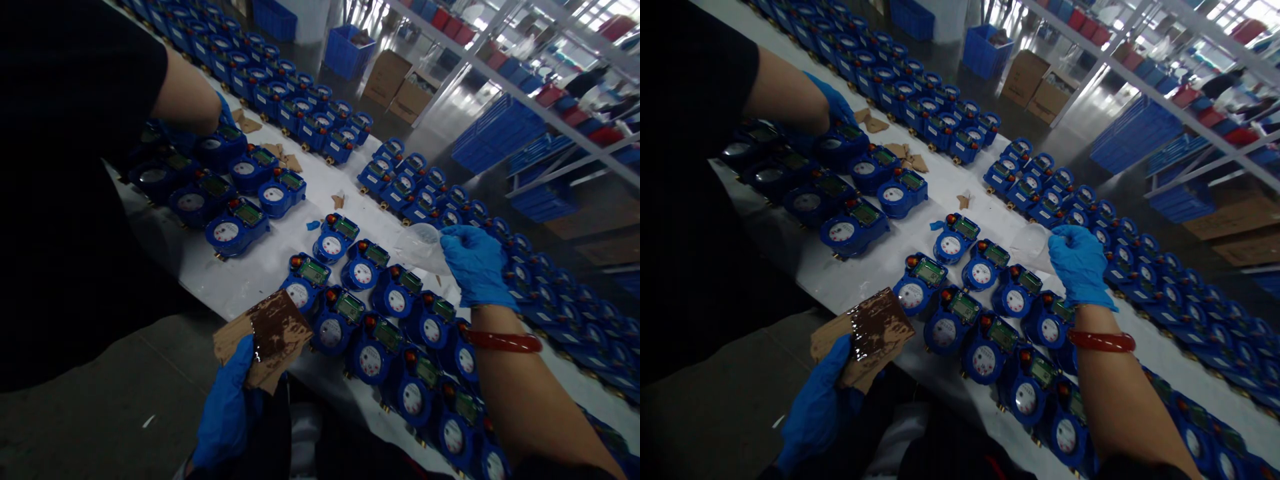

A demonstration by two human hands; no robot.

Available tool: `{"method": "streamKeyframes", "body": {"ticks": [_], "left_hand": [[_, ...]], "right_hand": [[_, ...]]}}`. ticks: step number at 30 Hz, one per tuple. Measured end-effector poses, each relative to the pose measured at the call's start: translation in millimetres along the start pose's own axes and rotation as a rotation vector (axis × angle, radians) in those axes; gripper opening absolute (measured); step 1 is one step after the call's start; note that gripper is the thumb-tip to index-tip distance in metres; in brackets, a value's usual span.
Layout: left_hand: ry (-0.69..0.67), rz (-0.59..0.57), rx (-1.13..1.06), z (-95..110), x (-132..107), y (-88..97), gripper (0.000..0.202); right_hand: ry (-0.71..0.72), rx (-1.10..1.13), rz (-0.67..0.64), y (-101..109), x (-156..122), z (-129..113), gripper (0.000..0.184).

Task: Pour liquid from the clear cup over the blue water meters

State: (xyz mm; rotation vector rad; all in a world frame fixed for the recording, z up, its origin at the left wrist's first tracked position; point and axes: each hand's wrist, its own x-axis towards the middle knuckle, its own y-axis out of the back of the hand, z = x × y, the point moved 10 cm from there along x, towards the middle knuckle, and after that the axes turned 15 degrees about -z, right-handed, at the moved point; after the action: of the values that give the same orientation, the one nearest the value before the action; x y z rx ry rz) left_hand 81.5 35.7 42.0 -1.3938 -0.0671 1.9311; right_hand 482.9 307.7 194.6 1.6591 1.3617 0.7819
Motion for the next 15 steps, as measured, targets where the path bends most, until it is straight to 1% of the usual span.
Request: {"method": "streamKeyframes", "body": {"ticks": [3, 7, 10, 15], "left_hand": [[0.024, 0.013, -0.008, 0.3, -1.4, -1.6, 0.051], [0.005, -0.005, 0.012, 4.9, -0.7, -5.2, 0.054], [0.010, 0.005, 0.018, 4.7, 0.3, -2.5, 0.051], [0.006, -0.033, 0.070, 3.9, 5.1, 0.8, 0.047]], "right_hand": [[-0.004, -0.033, -0.006, -2.8, 1.3, -1.0, 0.044], [0.000, -0.074, -0.008, -4.5, 3.1, -4.3, 0.042], [0.004, -0.088, -0.017, -6.0, 4.8, -4.3, 0.042], [0.028, -0.102, -0.034, -10.1, 7.6, -2.6, 0.040]]}}
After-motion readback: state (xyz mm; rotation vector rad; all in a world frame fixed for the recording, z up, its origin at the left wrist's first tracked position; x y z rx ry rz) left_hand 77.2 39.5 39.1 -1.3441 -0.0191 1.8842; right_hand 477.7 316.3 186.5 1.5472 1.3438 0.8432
